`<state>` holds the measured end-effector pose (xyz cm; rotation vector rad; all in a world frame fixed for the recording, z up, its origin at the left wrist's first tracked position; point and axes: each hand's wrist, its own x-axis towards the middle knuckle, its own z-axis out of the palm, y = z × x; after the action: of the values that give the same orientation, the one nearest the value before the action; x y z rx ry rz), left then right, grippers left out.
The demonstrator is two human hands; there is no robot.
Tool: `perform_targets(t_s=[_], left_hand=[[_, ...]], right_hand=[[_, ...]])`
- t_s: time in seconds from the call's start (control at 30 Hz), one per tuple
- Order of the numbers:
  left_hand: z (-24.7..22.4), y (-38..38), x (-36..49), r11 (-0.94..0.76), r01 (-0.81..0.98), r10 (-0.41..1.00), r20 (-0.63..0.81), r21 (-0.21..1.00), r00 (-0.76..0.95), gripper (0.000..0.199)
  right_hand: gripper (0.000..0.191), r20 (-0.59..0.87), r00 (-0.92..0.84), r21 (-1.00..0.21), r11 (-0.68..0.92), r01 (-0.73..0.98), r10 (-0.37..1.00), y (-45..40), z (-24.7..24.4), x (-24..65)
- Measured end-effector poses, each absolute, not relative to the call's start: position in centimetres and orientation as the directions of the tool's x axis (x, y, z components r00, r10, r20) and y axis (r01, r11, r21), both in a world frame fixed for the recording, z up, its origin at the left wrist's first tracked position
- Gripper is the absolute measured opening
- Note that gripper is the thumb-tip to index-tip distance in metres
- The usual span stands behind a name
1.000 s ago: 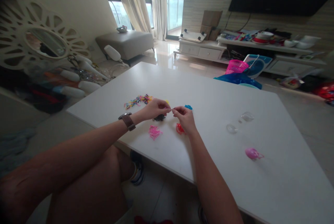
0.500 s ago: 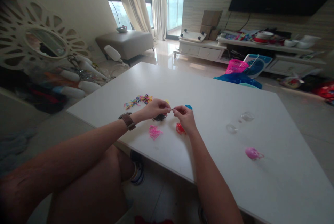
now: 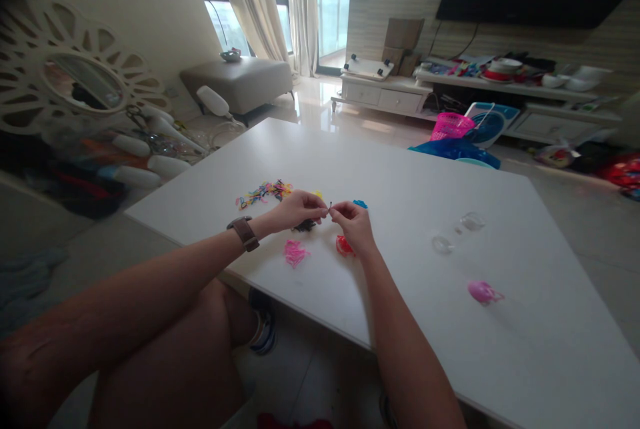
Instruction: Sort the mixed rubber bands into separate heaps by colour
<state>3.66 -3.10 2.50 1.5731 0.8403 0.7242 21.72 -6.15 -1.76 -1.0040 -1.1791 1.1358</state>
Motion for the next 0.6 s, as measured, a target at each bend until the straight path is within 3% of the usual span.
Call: perform_targets(t_s=[0.6], left_hand=[[2.28,-3.73,3.85,-0.014,0.039,0.835,-0.010,0.999,0.550,0.036]], right_hand=[[0.017,0.147,0.001,-0.960,0.143,-0.242,0.989,-5.92,-2.75,22.17]])
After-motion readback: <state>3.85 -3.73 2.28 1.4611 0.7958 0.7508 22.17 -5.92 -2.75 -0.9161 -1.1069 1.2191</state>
